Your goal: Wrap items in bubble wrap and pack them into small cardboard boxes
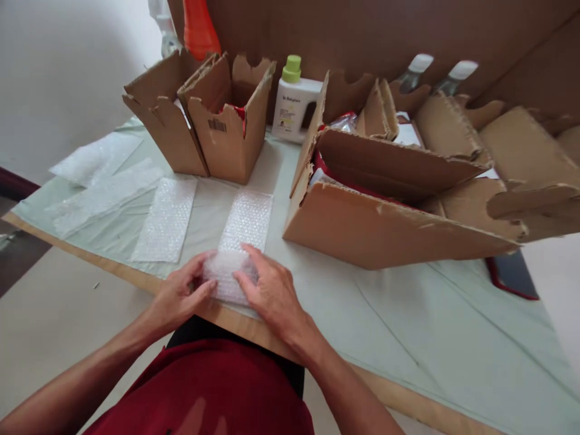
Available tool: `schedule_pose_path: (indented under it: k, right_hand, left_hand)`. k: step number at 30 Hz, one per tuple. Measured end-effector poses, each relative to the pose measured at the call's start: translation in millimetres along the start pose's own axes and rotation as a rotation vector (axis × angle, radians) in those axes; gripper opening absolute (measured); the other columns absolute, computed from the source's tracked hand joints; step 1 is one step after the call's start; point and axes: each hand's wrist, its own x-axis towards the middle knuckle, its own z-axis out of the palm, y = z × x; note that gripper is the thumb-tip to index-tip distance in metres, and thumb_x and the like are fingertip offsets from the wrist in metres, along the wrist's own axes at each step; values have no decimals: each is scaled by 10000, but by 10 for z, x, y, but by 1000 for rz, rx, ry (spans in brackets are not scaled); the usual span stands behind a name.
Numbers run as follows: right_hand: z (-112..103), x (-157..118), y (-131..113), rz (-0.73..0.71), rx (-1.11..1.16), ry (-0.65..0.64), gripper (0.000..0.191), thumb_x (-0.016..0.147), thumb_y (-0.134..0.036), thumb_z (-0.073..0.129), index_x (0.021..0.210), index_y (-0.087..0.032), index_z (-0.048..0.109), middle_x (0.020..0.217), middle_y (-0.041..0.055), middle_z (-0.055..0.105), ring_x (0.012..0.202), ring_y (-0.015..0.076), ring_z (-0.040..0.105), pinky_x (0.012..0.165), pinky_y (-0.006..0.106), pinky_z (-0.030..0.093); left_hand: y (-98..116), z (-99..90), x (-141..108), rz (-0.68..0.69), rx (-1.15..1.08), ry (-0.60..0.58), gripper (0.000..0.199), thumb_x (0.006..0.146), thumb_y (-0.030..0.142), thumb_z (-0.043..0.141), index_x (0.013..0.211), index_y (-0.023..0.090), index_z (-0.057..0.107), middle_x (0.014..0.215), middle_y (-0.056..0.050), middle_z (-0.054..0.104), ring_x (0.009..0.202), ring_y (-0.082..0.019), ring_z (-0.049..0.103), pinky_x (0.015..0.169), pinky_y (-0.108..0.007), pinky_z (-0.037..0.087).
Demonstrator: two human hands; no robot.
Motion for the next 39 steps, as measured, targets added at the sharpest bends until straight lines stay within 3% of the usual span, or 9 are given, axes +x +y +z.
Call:
schedule_pose_path:
  k: [4, 10, 15, 19, 24, 27, 30, 36, 39]
  right_hand:
    - [-51, -209, 106, -147, -172, 262, 350, 971, -230, 637, 1316, -196, 591, 1101, 104, 731, 972, 252, 692, 873, 420, 550]
    - [126, -418, 26, -354, -213, -50, 298, 983, -228, 586, 1268, -143, 612, 1321, 171, 665, 1181, 319, 618, 927, 475, 511]
    - [217, -326, 110, -343, -168, -23, 208, 1021, -130, 508, 1159, -165, 660, 1200, 108, 741, 1092, 264, 671, 903, 424, 486]
    - [173, -283, 77, -260, -17, -24, 204, 1039, -156, 509, 1166, -176, 667, 1080, 63, 773, 946, 219, 705, 832, 375, 504]
    - [146, -214, 63, -81, 87, -36, 200, 1034, -192, 540, 1183, -202, 674, 1130, 51, 758, 993, 197, 716, 863, 338, 550]
    - [125, -269, 91, -177, -74, 152, 196, 1009, -191, 578, 1184, -171, 664, 1226, 127, 704, 1085, 247, 677, 900, 398, 527]
    - [123, -325, 108, -289, -207, 113, 208, 985, -177, 604, 1186, -167, 654, 1250, 144, 690, 1120, 281, 644, 908, 433, 497]
    - [95, -222, 112, -298, -152, -32, 185, 1016, -140, 548, 1166, -158, 654, 1095, 82, 755, 995, 238, 671, 882, 398, 467]
    - [29, -210, 116, -214, -38, -106, 197, 1034, -162, 540, 1201, -176, 643, 1022, 33, 768, 886, 193, 675, 840, 360, 471]
  left_hand:
    - [-17, 110, 213, -89, 82, 17, 710, 872, 286, 602, 1545, 200, 393, 676, 60, 596, 570, -150, 552, 588, -266, 419]
    - [-49, 47, 211, -57, 166, 7, 683, 909, 279, 582, 1547, 184, 359, 671, 72, 587, 551, -146, 549, 583, -261, 430]
    - [-26, -52, 49, 310, 355, 212, 504, 945, 332, 652, 1408, 185, 519, 1142, -111, 661, 964, -236, 657, 852, -370, 526]
    - [14, -123, -51, 547, 335, 81, 390, 947, 226, 658, 1325, 185, 570, 1186, -120, 681, 1095, -263, 623, 946, -413, 486]
    - [-91, -13, 86, 439, 311, 138, 254, 1002, 163, 554, 1248, 178, 616, 818, -12, 676, 738, -166, 616, 701, -292, 491]
    - [-143, 61, 192, 376, 277, 175, 245, 998, 185, 562, 1233, 159, 626, 852, -19, 693, 702, -148, 622, 647, -260, 495]
    - [-143, 82, 236, 341, 325, 194, 242, 998, 200, 561, 1225, 152, 634, 858, -24, 670, 676, -147, 616, 615, -258, 493]
    - [-94, -20, 126, 471, 329, 186, 333, 962, 255, 649, 1278, 157, 607, 1267, -160, 609, 1143, -279, 613, 970, -420, 509]
    - [-85, -43, 88, 531, 266, 76, 347, 978, 160, 593, 1324, 174, 563, 1150, -108, 675, 1082, -244, 621, 958, -415, 482]
